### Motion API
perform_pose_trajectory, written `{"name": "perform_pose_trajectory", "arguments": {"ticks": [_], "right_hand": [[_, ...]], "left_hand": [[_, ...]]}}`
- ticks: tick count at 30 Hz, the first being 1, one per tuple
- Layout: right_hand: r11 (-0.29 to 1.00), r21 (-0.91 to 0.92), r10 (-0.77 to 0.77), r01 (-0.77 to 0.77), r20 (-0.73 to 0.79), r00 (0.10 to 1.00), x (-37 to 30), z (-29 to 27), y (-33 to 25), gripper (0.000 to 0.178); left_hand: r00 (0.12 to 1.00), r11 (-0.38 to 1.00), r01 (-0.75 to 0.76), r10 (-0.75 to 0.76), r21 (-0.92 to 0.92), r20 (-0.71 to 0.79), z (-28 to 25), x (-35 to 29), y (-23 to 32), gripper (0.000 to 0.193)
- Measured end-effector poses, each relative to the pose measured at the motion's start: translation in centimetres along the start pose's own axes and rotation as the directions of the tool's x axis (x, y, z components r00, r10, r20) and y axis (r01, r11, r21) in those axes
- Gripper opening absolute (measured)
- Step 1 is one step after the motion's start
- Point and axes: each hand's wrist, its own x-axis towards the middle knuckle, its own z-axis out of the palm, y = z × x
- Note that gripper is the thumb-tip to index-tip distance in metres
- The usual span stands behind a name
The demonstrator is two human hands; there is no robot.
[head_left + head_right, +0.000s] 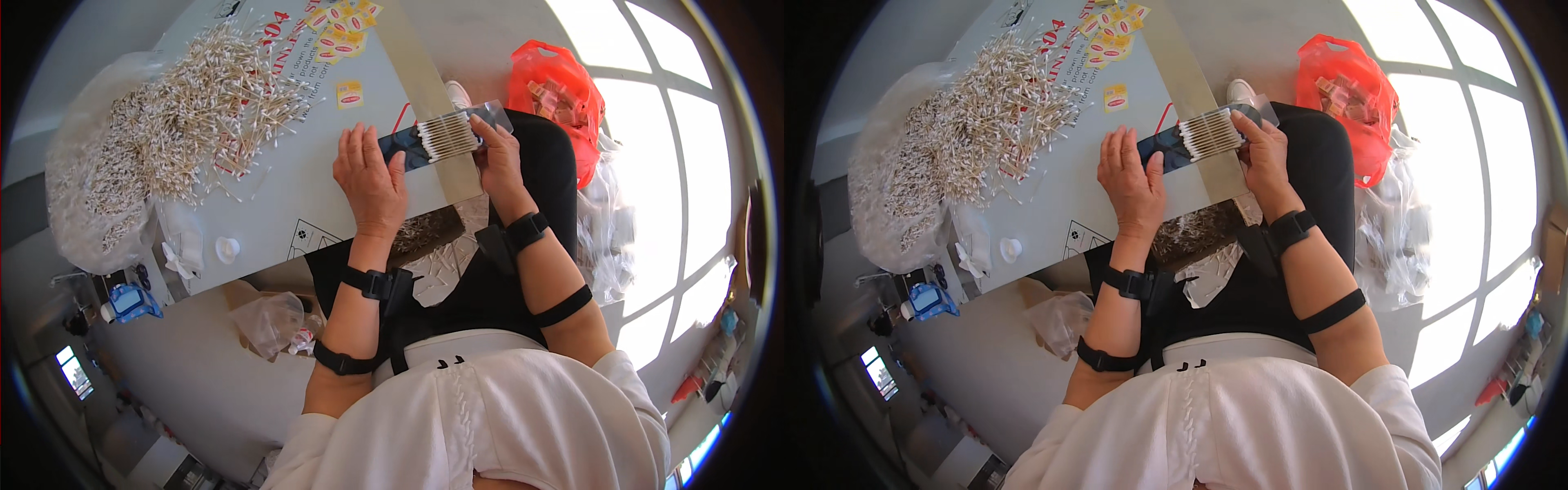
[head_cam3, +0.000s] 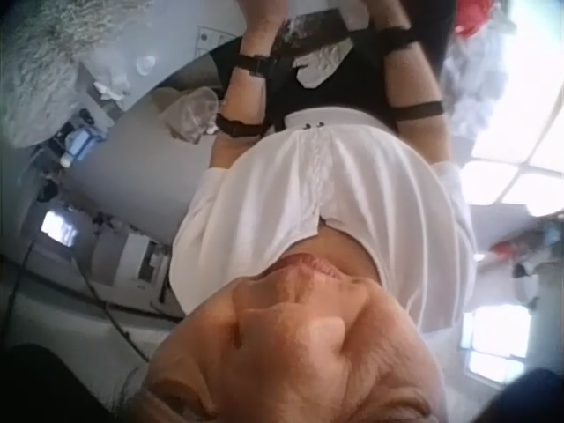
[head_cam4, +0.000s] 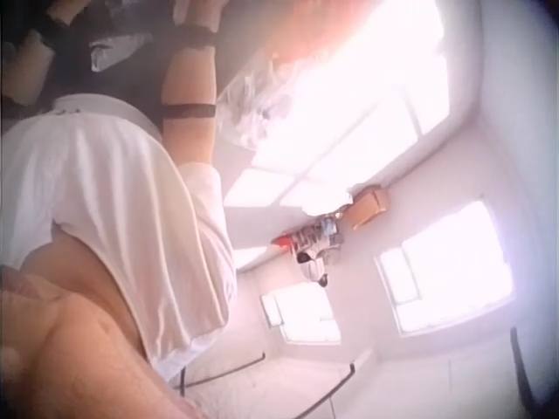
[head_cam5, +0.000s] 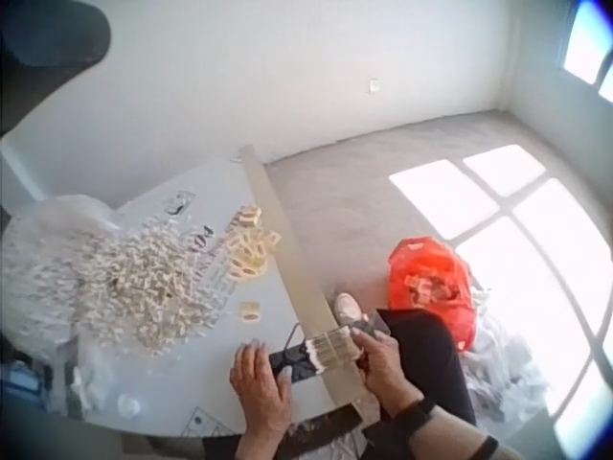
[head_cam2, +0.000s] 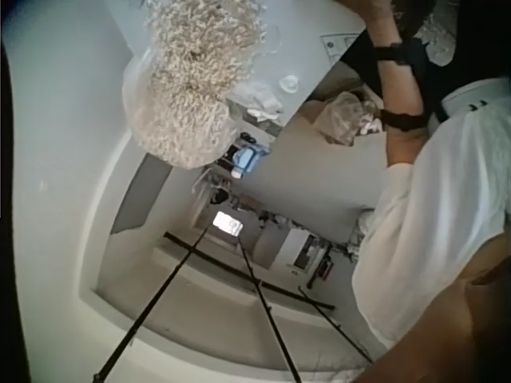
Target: Packaging cotton swabs into small plastic packs and applying labels.
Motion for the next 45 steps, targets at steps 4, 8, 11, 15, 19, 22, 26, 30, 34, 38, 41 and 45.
{"name": "perform_pose_trajectory", "arguments": {"ticks": [4,8,11,15,19,22,26,30,34,38,41,45], "right_hand": [[0.998,0.046,0.043,-0.04,-0.06,0.997,0.6,-0.2,0.4,0.016],[0.998,0.049,0.047,-0.045,-0.054,0.997,0.4,0.2,0.4,0.016],[0.997,0.03,0.067,-0.065,-0.074,0.995,0.2,0.1,0.2,0.016],[0.997,0.019,0.074,-0.073,-0.065,0.995,0.2,0.3,0.2,0.016],[0.995,0.02,0.102,-0.103,0.018,0.995,0.8,-1.1,0.2,0.018],[0.997,0.018,0.073,-0.072,-0.047,0.996,0.4,-0.3,0.0,0.013],[0.998,-0.018,0.051,-0.052,-0.046,0.998,-0.4,0.5,-0.6,0.012],[0.998,-0.008,0.058,-0.058,-0.01,0.998,-0.8,0.9,-0.3,0.013],[0.997,0.016,0.07,-0.069,-0.013,0.997,-1.2,0.9,-0.9,0.013],[0.997,0.039,0.068,-0.067,-0.011,0.998,-1.1,1.0,-1.1,0.012],[0.995,0.052,0.087,-0.088,0.023,0.996,-0.9,0.9,-0.9,0.011],[0.998,0.019,0.065,-0.065,0.013,0.998,-0.8,0.7,-0.9,0.009]], "left_hand": [[0.995,0.999,0.036,-0.038,-0.024,-0.096,-1.1,4.6,-3.8,0.04],[0.927,0.927,0.375,-0.375,-0.018,0.013,-1.0,9.4,-4.7,0.041],[0.846,0.844,0.531,-0.533,0.073,0.019,-0.5,10.9,-3.0,0.039],[0.869,0.87,0.487,-0.491,0.076,0.056,0.0,10.6,-2.5,0.033],[0.914,0.92,0.392,-0.387,-0.02,0.119,-0.4,9.3,-2.6,0.026],[0.898,0.891,0.424,-0.391,-0.16,0.204,-0.6,8.5,-3.0,0.025],[0.882,0.855,0.471,-0.448,-0.215,0.148,0.2,8.5,-4.3,0.029],[0.801,0.764,0.596,-0.541,-0.247,0.256,0.4,10.1,-5.7,0.034],[0.882,0.88,0.471,-0.47,0.056,-0.026,0.3,10.9,-2.7,0.036],[0.829,0.846,0.53,-0.531,0.053,0.176,-0.1,12.2,-2.3,0.034],[0.836,0.836,0.542,-0.524,-0.09,0.164,-0.6,12.4,-3.8,0.027],[0.82,0.69,0.563,-0.537,-0.455,0.2,0.0,11.4,-4.8,0.021]]}}
